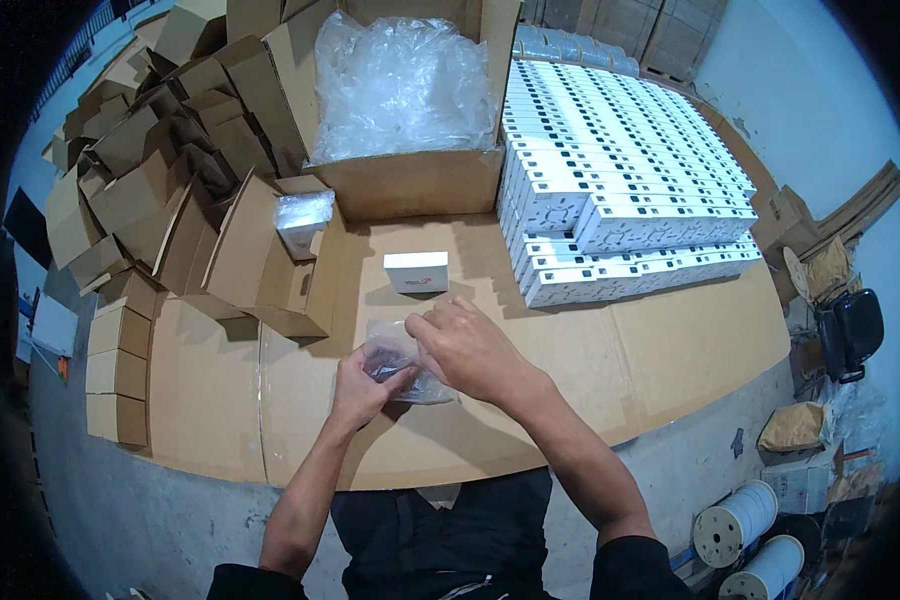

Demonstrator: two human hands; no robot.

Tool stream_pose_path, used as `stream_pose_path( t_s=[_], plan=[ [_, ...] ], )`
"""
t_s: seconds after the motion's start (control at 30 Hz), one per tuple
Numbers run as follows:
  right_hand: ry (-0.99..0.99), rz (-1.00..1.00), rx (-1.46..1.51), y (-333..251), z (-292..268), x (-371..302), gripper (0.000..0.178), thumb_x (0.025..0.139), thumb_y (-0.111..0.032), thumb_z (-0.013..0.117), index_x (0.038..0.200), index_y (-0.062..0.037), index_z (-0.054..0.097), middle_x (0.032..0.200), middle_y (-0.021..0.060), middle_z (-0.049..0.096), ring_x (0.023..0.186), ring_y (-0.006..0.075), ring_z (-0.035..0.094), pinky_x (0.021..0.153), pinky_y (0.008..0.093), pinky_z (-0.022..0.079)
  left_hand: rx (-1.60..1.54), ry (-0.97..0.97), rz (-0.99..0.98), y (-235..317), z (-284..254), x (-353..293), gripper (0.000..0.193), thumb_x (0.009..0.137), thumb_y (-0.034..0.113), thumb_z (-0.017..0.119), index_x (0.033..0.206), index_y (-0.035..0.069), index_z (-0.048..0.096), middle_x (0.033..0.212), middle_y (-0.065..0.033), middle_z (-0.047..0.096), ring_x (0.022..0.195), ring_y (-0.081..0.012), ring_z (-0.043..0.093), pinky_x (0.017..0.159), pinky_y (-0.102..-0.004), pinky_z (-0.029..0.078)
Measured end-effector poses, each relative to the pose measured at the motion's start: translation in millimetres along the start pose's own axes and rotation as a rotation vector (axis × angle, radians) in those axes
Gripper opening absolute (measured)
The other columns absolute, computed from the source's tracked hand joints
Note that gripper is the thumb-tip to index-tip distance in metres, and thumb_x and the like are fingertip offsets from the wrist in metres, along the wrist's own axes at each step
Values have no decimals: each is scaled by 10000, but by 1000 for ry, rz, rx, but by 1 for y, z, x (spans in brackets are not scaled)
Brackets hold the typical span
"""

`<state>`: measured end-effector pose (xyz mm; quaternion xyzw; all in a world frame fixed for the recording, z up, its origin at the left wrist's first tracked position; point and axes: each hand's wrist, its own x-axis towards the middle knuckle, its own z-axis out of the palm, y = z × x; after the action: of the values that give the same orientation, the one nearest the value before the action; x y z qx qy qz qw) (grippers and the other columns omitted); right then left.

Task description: Packaging small product boxes into plastic bags and larger cardboard containers.

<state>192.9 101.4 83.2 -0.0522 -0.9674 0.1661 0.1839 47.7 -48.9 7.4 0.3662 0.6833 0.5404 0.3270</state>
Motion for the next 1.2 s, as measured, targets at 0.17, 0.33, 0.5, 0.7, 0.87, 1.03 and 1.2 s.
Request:
stream_pose_path(
  t_s=[0.17, 0.33, 0.5, 0.7, 0.87, 1.03, 1.2],
  plan=[
    [-104, 200, 232, 4, -6, -1, 184, 897, -102, 575, 1057, -41, 509, 878, 218, 638, 848, 409, 614, 920, 472, 444, -28, -25, 24, -10, -2, 2, 348, 781, 114, 860, 1069, -12, 710, 946, -82, 765, 853, -137, 709, 791, -312, 574],
    [-295, 203, 362, 5, -15, 1, 183, 943, -129, 486, 1113, -64, 501, 1000, 171, 649, 960, 390, 616, 1067, 530, 376, -87, -40, 89, -13, -2, 2, 407, 751, 133, 887, 1081, -9, 695, 975, -86, 759, 896, -142, 702, 824, -324, 567],
    [-338, 121, 441, 10, -11, -2, 181, 938, -134, 379, 1098, -67, 432, 862, 212, 629, 861, 422, 603, 1006, 584, 359, 89, -79, 157, 2, -2, -2, 599, 660, 177, 953, 1109, 1, 597, 1007, -135, 739, 932, -190, 713, 835, -352, 570],
    [-338, 121, 525, 17, -16, 7, 159, 991, -186, 420, 1057, -44, 445, 837, 134, 534, 859, 330, 585, 952, 488, 419, 203, -86, 173, 9, -3, -3, 672, 620, 211, 975, 1112, 3, 567, 1006, -161, 733, 940, -235, 727, 823, -377, 577],
    [-448, 74, 596, 17, -27, 20, 163, 968, -178, 464, 997, -17, 459, 860, 158, 536, 835, 313, 563, 772, 470, 443, 228, -108, 118, 7, -6, -2, 692, 611, 227, 982, 1119, 6, 568, 977, -155, 736, 915, -240, 732, 805, -382, 581],
    [-356, 75, 560, 17, -22, 18, 203, 914, -154, 508, 1042, 3, 515, 949, 157, 603, 921, 302, 609, 872, 443, 478, 210, -55, 142, 5, -4, -2, 673, 619, 233, 980, 1109, 8, 577, 973, -148, 742, 910, -230, 732, 803, -378, 582],
    [-133, -52, 525, 18, -22, 11, 331, 868, -123, 556, 1168, 14, 590, 1060, 155, 651, 965, 281, 628, 951, 398, 494, 89, -26, 86, -2, -6, -4, 640, 659, 217, 963, 1136, 8, 591, 991, -139, 750, 908, -208, 734, 804, -374, 589]
  ],
)
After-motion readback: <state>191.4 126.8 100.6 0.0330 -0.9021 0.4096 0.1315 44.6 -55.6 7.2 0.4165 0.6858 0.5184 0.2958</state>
